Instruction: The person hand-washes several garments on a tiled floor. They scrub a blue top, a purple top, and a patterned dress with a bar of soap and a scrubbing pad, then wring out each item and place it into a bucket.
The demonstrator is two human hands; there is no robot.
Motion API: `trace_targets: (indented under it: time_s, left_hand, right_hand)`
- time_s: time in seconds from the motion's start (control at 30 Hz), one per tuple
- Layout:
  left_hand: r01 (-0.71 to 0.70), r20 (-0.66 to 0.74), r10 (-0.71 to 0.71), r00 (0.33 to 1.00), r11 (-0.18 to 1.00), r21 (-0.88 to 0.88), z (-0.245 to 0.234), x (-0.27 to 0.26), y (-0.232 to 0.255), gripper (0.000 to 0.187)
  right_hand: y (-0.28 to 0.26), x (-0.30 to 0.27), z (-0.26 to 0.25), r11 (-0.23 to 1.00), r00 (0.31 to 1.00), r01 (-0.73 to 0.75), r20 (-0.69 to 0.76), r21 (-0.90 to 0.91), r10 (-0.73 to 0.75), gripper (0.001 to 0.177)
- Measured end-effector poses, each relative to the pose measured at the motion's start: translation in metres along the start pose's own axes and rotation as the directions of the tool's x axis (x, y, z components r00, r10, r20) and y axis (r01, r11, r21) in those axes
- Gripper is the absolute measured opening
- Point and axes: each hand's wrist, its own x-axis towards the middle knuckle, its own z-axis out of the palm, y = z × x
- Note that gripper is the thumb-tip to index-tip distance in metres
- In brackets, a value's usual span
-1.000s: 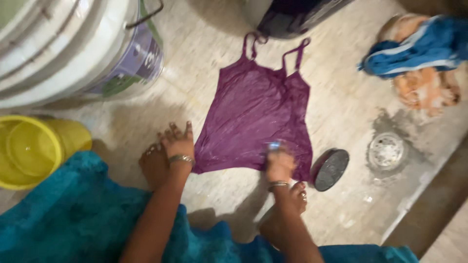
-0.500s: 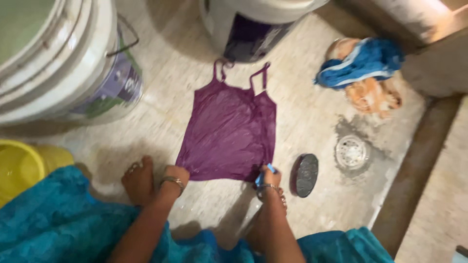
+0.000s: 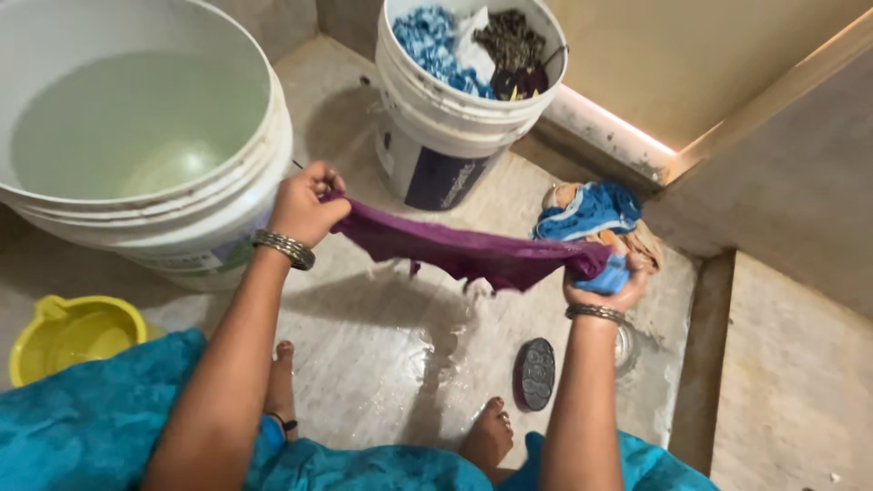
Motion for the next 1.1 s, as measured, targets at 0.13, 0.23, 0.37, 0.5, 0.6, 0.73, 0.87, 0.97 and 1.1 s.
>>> trace_targets:
  time_s: [0.13, 0.23, 0.37, 0.5, 0.6, 0.73, 0.87, 0.97, 1.1]
  left_hand:
    - [-0.161, -0.150, 0.166, 0.975, 0.986, 0.047, -0.021, -0.010, 0.030, 0.015]
    - [-0.111, -0.274, 0.138, 0.952, 0.987, 0.112, -0.025, 0.009, 0.011, 0.019]
    - [0.069, -0.259, 0.209, 0.943, 0.638, 0.767, 0.008, -0.004, -0.049, 0.064]
    - [0.145, -0.019, -0.443, 0.896, 0.252, 0.957, 0.054, -0.075, -0.122, 0.080]
    - [0.079, 0.069, -0.679, 0.731, 0.186, 0.979, 0.071, -0.141, -0.188, 0.049]
    - [0.042, 0.162, -0.633, 0.757, 0.295, 0.955, 0.088, -0.182, -0.268, 0.042]
    - [-0.111, 0.301, -0.660, 0.688, 0.315, 0.943, 0.105, -0.192, -0.315, 0.032]
    - [-0.155, 0.380, -0.690, 0.616, 0.367, 0.917, 0.098, -0.195, -0.342, 0.020]
    - [-0.191, 0.450, -0.799, 0.398, 0.408, 0.893, 0.075, -0.193, -0.356, 0.027]
  right_hand:
    - [-0.008, -0.024, 0.046, 0.998, 0.995, 0.040, -0.086, -0.052, -0.044, 0.023]
    - [0.009, 0.012, 0.036, 0.998, 0.991, 0.054, -0.123, -0.020, -0.056, 0.018]
    - [0.062, 0.052, -0.040, 0.921, 0.966, 0.097, -0.189, -0.377, -0.179, 0.028]
    - [0.117, 0.058, -0.147, 0.664, 0.956, -0.101, -0.258, -0.741, -0.142, 0.054]
    - [0.163, 0.040, -0.227, 0.405, 0.921, -0.273, -0.359, -0.873, -0.153, 0.066]
    - [0.232, 0.015, -0.275, -0.379, 0.997, -0.025, 0.004, -0.925, -0.075, 0.068]
    - [0.311, -0.018, -0.257, -0.792, 0.940, 0.285, -0.003, -0.540, 0.341, 0.064]
    - [0.343, -0.026, -0.246, -0.768, 0.842, 0.492, 0.001, -0.410, 0.539, 0.056]
    - [0.307, 0.025, -0.262, -0.781, 0.801, 0.519, -0.123, -0.347, 0.586, 0.048]
